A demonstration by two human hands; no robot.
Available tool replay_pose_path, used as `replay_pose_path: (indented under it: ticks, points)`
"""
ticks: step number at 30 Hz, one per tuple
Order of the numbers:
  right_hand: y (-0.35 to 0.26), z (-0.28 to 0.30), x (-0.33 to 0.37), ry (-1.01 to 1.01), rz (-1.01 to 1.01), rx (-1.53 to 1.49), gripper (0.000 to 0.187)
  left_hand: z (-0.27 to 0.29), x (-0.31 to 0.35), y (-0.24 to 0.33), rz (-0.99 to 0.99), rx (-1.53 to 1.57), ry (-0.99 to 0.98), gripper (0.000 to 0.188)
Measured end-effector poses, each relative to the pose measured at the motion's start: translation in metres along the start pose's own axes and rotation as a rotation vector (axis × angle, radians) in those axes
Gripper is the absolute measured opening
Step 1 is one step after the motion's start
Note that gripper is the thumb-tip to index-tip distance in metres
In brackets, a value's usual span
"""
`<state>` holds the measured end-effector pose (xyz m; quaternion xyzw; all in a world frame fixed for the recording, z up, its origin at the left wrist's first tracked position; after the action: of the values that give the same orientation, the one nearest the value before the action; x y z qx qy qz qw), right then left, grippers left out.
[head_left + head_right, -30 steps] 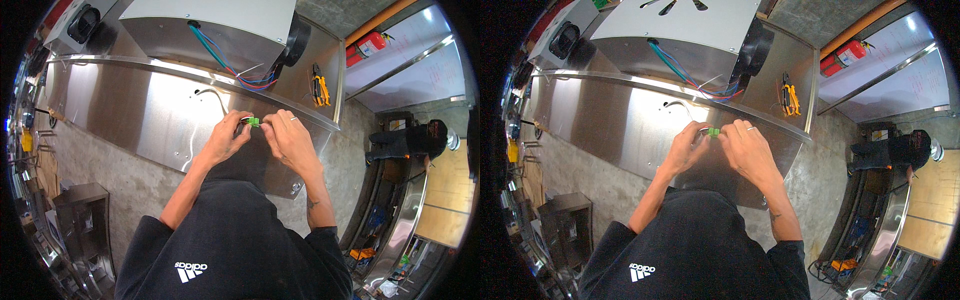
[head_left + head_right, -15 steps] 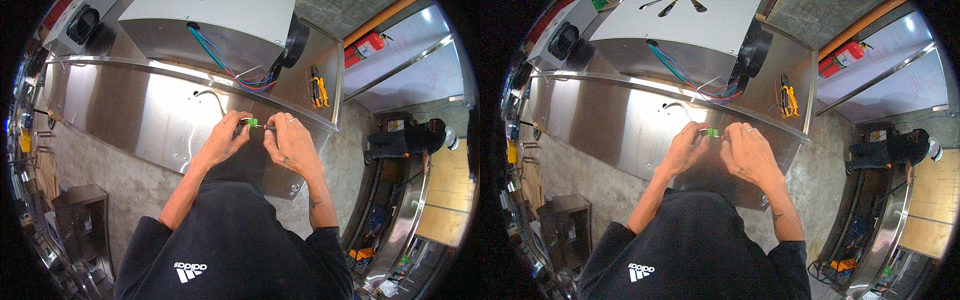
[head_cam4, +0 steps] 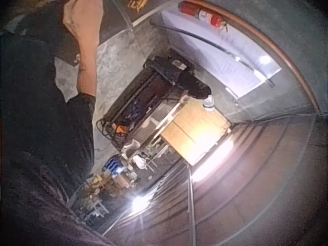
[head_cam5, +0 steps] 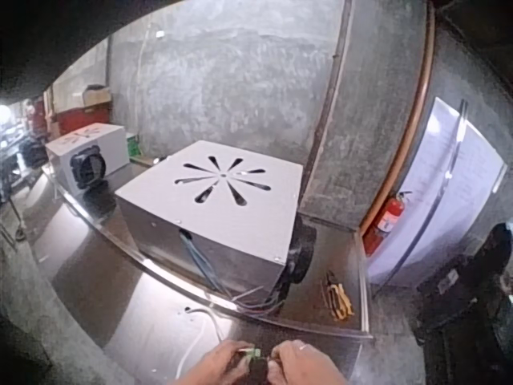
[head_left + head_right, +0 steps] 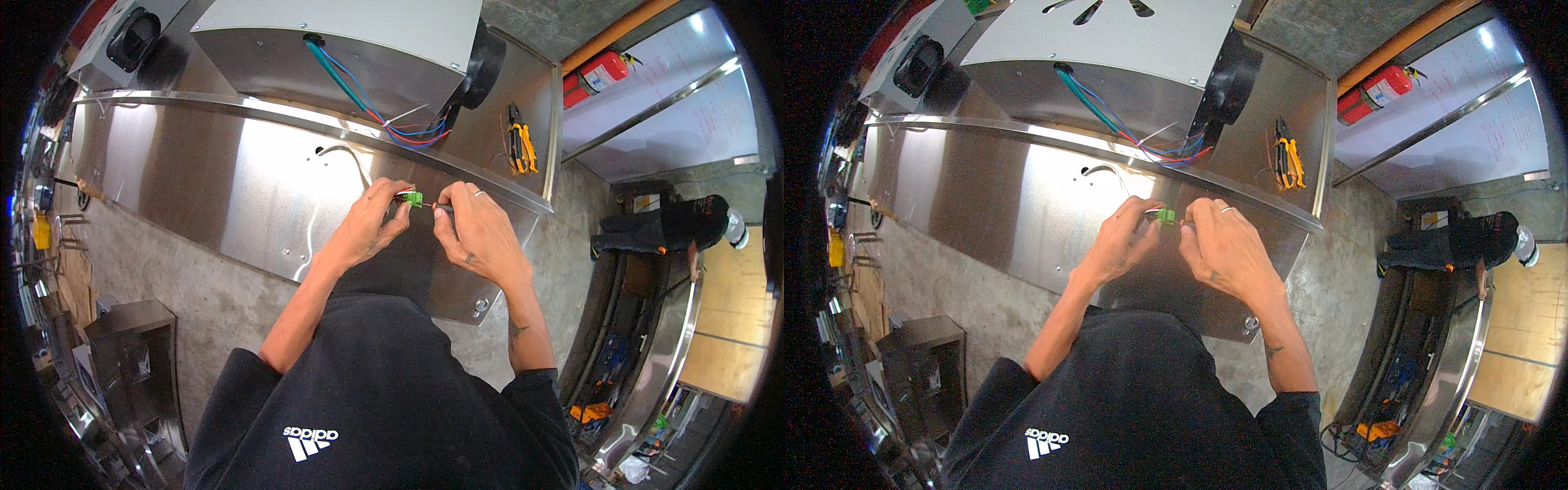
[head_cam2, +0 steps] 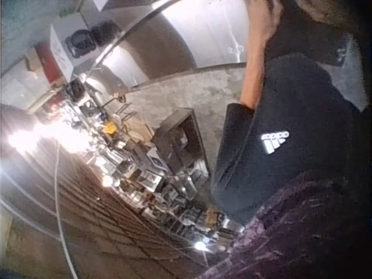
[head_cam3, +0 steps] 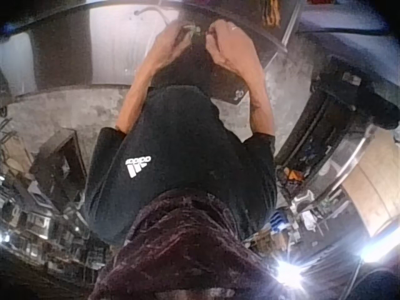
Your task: The person strips insulation from several colored wires using wire strippers and then inserts the exposed ends into a green terminal block. The person works at a stainless steel counter in a commercial kitchen environment.
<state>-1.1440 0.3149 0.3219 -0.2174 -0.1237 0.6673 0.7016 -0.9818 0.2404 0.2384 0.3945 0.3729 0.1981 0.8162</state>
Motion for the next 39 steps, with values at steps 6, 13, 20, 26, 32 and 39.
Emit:
replay_pose_path:
  ticks: [6, 13, 20, 26, 32, 39]
  points:
    - [0.009, -0.006, 0.000, -0.001, 0.078, 0.057, 0.018, 0.001, -0.001, 0.004, 0.011, 0.014, -0.010, 0.036]
    - [0.003, -0.003, -0.001, -0.024, -0.011, 0.019, 0.018, -0.004, 0.001, -0.001, -0.005, -0.002, -0.020, 0.037]
    - [0.010, -0.012, -0.001, -0.005, 0.061, 0.027, 0.023, -0.003, 0.000, 0.001, -0.069, -0.023, -0.005, 0.038]
    - [0.016, -0.015, 0.001, -0.001, 0.008, 0.032, 0.024, -0.008, 0.002, 0.000, -0.006, 0.000, -0.047, 0.037]
    - [0.011, -0.010, 0.001, 0.037, 0.051, 0.078, 0.020, -0.003, -0.001, 0.004, 0.008, 0.036, -0.054, 0.037]
    - [-0.006, -0.007, 0.003, 0.034, 0.151, 0.190, 0.019, -0.004, 0.001, 0.003, -0.010, -0.033, -0.030, 0.035]
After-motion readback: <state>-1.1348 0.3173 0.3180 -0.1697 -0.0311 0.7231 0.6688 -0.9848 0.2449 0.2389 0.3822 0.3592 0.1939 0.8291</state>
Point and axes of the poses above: each hand's wrist, its own x-axis away from the middle knuckle, its own z-axis out of the back of the hand, y = z × x, the point moved 6 cm from there along -x, towards the middle knuckle, and after that the axes turned 9 degrees about -z, right-handed, at the moved point
